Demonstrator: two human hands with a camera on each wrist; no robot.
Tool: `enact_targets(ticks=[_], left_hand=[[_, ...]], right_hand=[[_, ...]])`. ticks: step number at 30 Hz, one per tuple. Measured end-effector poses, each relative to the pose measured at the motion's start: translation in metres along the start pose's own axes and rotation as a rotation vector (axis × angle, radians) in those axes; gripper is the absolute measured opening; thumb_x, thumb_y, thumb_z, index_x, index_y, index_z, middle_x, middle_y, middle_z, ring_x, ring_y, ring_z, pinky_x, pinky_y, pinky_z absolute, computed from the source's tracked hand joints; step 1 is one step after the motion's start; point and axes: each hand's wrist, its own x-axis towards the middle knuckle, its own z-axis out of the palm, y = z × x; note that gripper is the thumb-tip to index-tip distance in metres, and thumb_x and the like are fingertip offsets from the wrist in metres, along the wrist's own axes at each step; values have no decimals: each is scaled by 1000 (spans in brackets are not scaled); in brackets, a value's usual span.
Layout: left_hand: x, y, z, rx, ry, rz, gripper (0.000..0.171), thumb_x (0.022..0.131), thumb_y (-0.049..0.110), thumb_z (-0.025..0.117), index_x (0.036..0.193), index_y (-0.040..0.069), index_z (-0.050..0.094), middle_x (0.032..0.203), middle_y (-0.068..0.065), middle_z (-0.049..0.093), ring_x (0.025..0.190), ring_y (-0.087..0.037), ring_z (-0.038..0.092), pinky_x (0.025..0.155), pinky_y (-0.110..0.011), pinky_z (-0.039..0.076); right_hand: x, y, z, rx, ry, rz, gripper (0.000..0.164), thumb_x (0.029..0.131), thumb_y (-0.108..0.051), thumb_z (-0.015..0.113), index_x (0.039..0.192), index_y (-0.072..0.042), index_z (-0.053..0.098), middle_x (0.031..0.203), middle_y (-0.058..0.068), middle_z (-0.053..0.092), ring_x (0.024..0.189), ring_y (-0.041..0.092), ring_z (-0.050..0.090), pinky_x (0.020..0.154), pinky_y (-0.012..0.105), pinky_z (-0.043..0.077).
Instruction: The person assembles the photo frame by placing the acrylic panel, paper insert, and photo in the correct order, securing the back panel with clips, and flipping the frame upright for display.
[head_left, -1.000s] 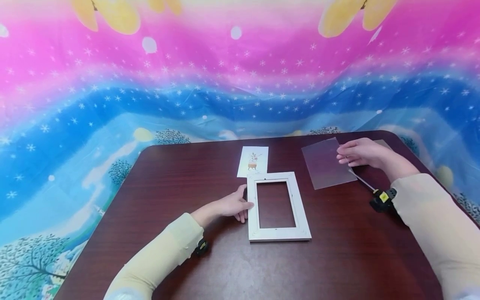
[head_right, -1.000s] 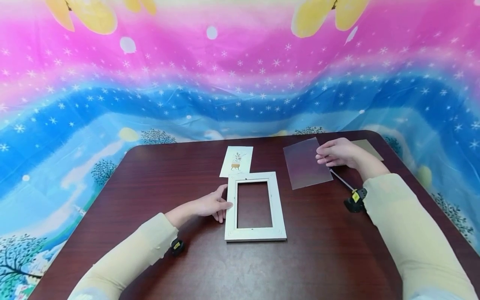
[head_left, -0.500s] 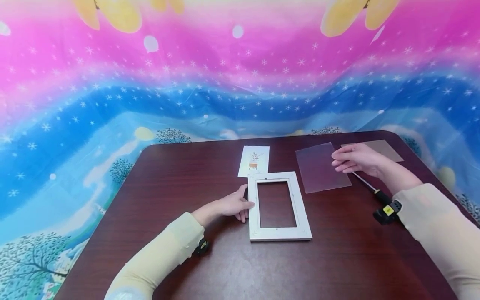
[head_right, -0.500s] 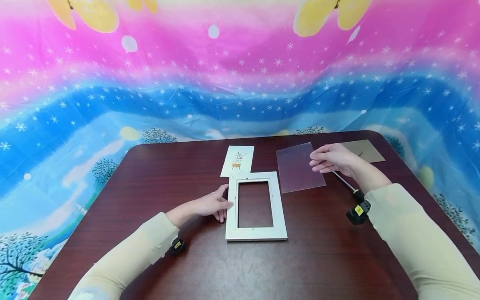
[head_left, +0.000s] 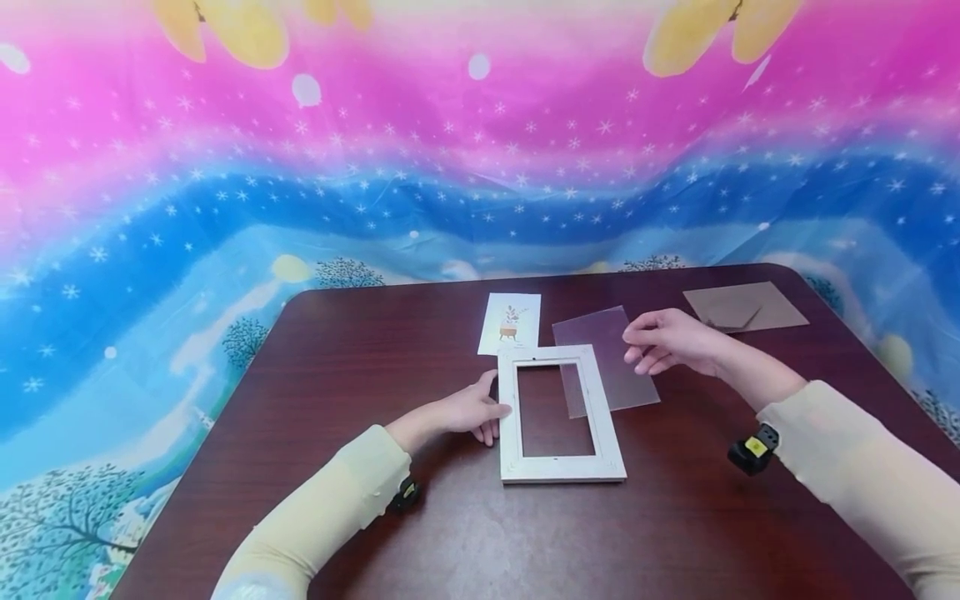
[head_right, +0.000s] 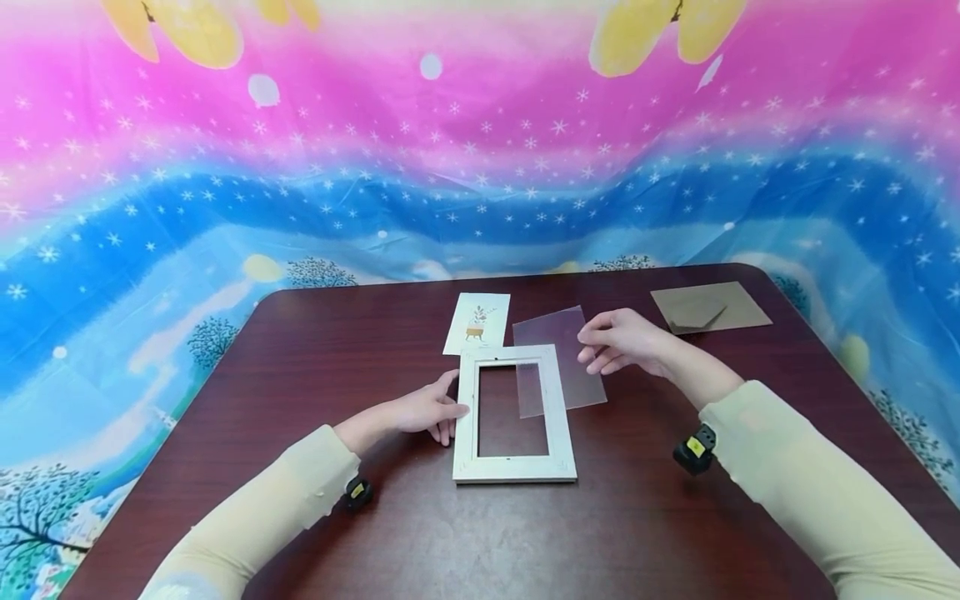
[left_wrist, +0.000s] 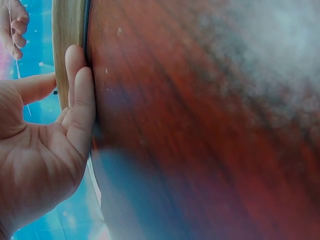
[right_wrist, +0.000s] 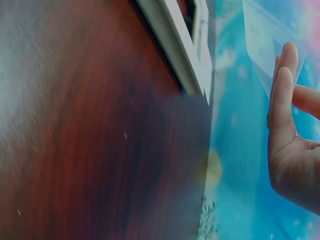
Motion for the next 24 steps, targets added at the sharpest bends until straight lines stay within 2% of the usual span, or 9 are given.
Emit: enact_targets(ticks=[10, 17, 24], left_hand=[[1, 0, -1, 10, 1, 3, 76, 101, 14, 53, 151, -2, -2, 68, -12, 61, 49, -16, 58, 51, -31, 51], [1, -1, 0, 10, 3, 0, 77, 101, 15, 53, 151, -2, -3, 68, -11, 61, 49, -16, 58, 51, -31, 51], [0, -1, 0, 2, 3, -4, 78, 101, 14, 53, 151, -2, -3, 68, -11, 62, 49, -16, 58, 50, -29, 50]], right_hand=[[5, 3, 35, -27, -38, -1, 35, 101, -14, 54, 121, 13, 46, 85, 10, 69, 64, 20, 68, 60, 30, 55], [11, 10, 48, -18, -40, 12, 33, 100, -15, 56, 117, 12, 49, 85, 13, 70, 61, 20, 67, 57, 29, 54], [17, 16, 58, -7, -34, 45, 26, 99, -14, 56, 113, 8, 52, 83, 9, 70, 59, 18, 66, 55, 27, 52]])
